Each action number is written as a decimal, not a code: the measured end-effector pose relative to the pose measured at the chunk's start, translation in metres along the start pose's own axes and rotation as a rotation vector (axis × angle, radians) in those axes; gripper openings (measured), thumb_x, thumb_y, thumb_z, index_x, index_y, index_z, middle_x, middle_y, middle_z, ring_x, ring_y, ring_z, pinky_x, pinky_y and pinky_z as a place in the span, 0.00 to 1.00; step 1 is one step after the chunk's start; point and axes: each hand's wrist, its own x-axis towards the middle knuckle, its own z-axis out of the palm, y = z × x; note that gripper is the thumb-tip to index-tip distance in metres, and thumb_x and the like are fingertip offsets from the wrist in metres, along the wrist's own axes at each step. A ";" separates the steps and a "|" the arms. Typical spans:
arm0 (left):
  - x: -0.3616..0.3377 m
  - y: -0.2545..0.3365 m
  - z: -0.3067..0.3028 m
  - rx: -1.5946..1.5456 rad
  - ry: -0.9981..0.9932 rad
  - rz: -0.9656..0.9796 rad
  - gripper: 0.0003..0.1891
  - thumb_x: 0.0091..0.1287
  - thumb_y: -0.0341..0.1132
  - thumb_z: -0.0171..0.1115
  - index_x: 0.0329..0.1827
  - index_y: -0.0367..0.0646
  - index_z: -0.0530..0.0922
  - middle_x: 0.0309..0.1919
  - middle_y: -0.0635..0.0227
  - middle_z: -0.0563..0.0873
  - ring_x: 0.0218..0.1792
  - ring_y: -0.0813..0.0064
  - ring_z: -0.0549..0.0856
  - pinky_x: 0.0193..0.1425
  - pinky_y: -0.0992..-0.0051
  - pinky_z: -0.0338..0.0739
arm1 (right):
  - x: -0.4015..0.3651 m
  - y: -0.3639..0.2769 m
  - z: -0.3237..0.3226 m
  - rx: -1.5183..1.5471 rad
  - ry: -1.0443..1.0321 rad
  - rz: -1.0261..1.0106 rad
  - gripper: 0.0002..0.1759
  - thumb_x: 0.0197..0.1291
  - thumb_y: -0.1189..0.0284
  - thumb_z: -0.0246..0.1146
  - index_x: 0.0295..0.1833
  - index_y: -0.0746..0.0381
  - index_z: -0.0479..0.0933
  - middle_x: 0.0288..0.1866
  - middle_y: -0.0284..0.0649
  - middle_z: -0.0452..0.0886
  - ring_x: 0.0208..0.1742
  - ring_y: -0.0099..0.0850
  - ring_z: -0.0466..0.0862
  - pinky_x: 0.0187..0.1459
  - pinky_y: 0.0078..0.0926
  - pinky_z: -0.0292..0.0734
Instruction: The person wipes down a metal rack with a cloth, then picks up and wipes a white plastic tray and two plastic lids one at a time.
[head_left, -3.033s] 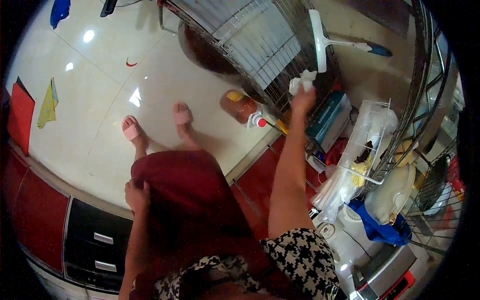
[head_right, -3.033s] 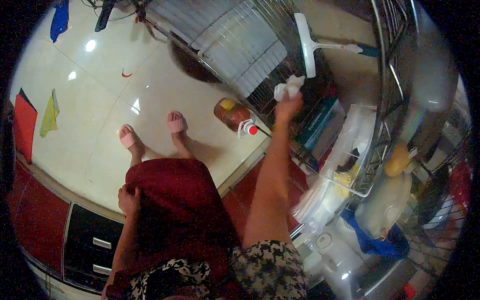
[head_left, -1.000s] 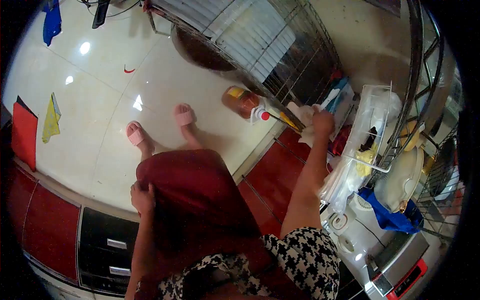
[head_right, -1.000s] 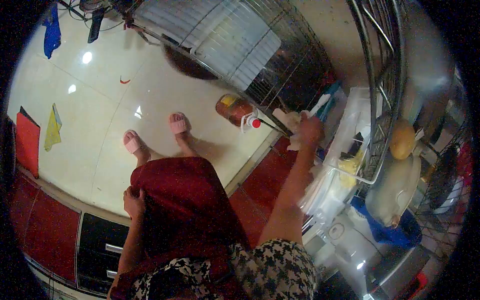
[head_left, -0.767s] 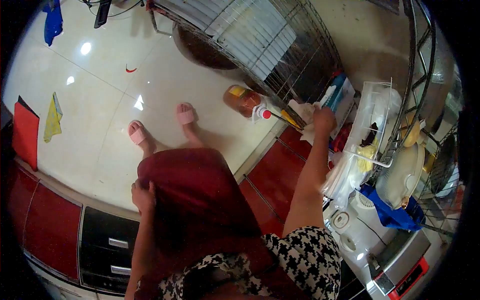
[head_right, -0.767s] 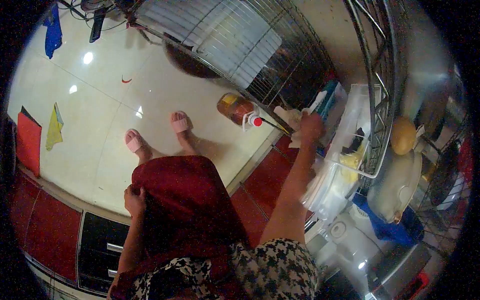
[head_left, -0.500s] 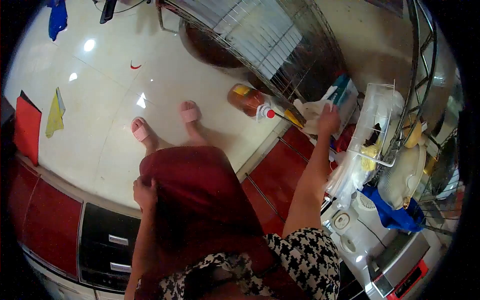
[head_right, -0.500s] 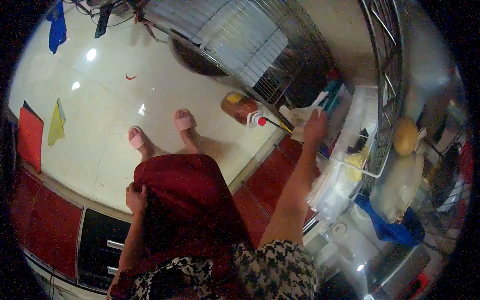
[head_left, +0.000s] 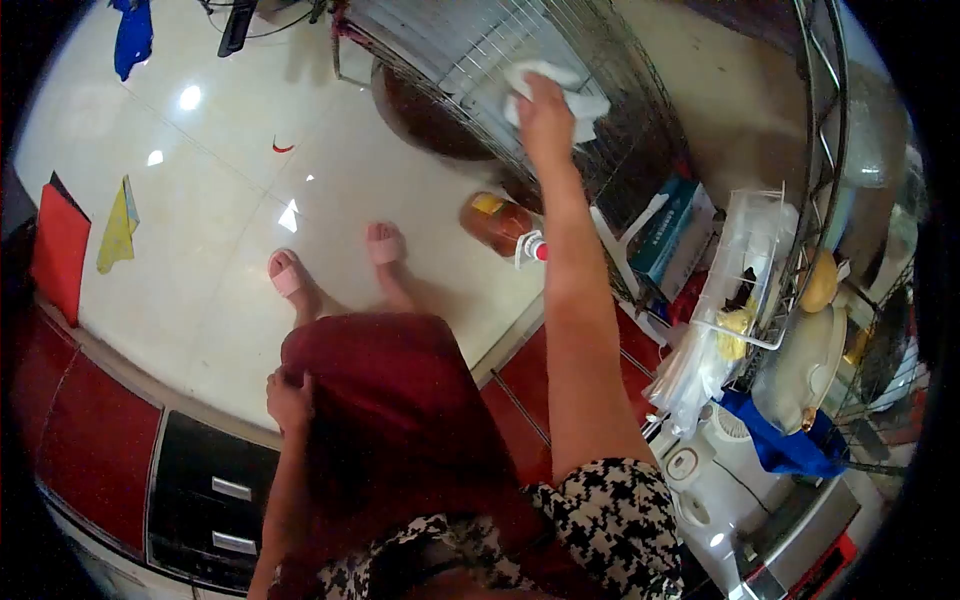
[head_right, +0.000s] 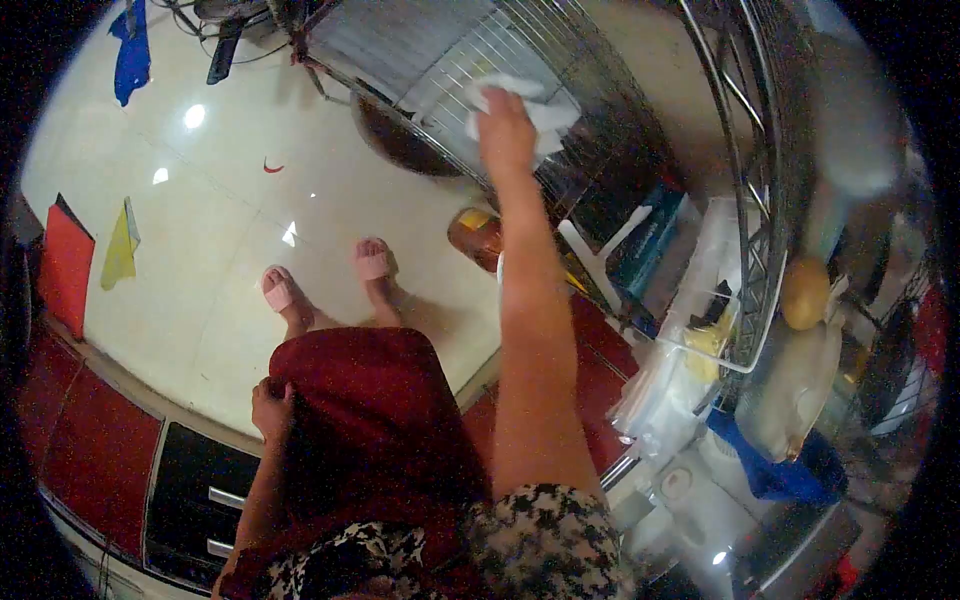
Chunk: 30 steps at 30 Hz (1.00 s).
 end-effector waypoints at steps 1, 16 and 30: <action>0.000 -0.003 0.004 -0.016 0.024 0.018 0.22 0.53 0.47 0.63 0.47 0.43 0.75 0.41 0.59 0.78 0.44 0.56 0.78 0.46 0.62 0.73 | -0.016 0.017 -0.005 0.035 0.037 -0.021 0.17 0.53 0.73 0.60 0.51 0.61 0.73 0.48 0.49 0.76 0.51 0.47 0.75 0.51 0.36 0.70; -0.001 0.007 -0.008 -0.041 -0.063 -0.047 0.27 0.53 0.48 0.63 0.52 0.41 0.73 0.43 0.55 0.78 0.45 0.56 0.77 0.48 0.63 0.73 | 0.087 -0.120 0.016 0.293 0.109 -0.115 0.20 0.54 0.68 0.60 0.52 0.64 0.72 0.47 0.48 0.77 0.50 0.45 0.76 0.51 0.36 0.70; 0.133 0.306 -0.338 -0.899 0.545 1.233 0.44 0.50 0.44 0.70 0.67 0.40 0.56 0.61 0.55 0.66 0.61 0.59 0.68 0.64 0.68 0.62 | 0.000 -0.019 -0.010 0.107 -0.336 -0.052 0.15 0.53 0.75 0.59 0.48 0.66 0.74 0.47 0.49 0.78 0.48 0.41 0.78 0.48 0.33 0.72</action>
